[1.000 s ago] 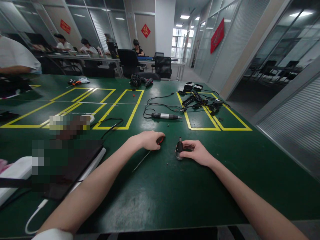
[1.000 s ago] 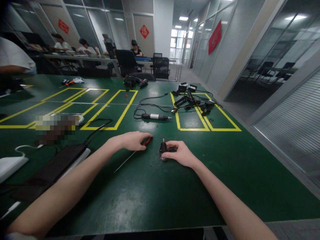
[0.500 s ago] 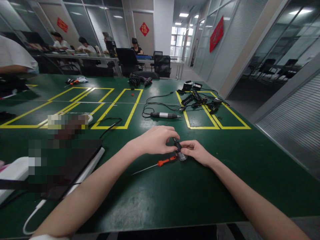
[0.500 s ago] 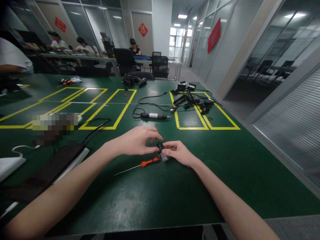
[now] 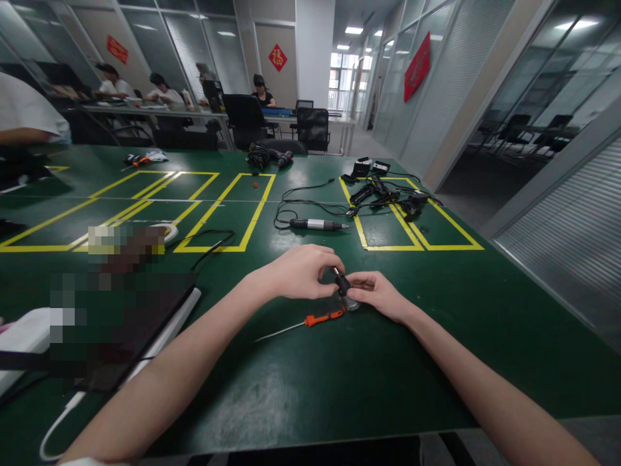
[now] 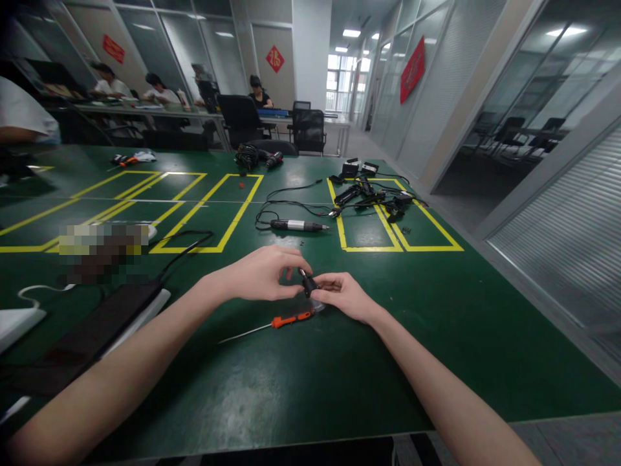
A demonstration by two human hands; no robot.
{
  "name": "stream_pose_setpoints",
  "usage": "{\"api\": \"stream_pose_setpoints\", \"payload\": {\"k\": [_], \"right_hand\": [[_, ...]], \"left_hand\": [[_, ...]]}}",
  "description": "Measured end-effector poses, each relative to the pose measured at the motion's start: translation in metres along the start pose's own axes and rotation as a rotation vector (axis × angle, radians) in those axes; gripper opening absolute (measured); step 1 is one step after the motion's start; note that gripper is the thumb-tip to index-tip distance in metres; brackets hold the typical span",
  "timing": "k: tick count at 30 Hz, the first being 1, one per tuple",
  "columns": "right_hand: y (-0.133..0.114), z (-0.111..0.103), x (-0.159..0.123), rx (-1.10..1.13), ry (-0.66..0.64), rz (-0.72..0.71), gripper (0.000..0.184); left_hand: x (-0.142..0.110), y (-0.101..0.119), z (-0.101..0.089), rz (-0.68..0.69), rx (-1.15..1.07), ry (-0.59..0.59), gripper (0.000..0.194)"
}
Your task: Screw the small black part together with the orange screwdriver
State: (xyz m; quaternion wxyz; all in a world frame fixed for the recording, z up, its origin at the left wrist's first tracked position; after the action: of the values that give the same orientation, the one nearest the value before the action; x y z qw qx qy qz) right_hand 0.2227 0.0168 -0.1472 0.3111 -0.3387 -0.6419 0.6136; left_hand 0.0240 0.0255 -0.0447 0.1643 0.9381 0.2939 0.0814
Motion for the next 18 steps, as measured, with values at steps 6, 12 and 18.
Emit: {"api": "stream_pose_setpoints", "payload": {"k": [6, 12, 18], "right_hand": [[0.000, -0.001, 0.000, -0.027, -0.001, -0.011, 0.048], [0.001, -0.001, -0.001, -0.023, 0.004, -0.001, 0.048], [0.000, -0.001, -0.001, -0.020, 0.000, -0.019, 0.045]], "left_hand": [[0.001, 0.002, 0.003, 0.014, 0.056, 0.031, 0.024], [0.002, 0.002, 0.006, 0.009, 0.093, 0.035, 0.026], [0.005, 0.004, 0.013, 0.004, 0.184, 0.054, 0.030]]}}
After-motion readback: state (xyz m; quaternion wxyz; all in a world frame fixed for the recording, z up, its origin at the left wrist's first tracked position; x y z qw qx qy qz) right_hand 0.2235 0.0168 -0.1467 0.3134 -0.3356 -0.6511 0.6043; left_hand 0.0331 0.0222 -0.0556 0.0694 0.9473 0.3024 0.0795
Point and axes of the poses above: each hand's wrist, its own x-axis towards the middle knuckle, its own z-axis out of the palm, y = z × x, the point moved 3 cm from there along x, towards the middle knuckle, and after that the axes turned 5 degrees about -y, right-handed, at the moved point
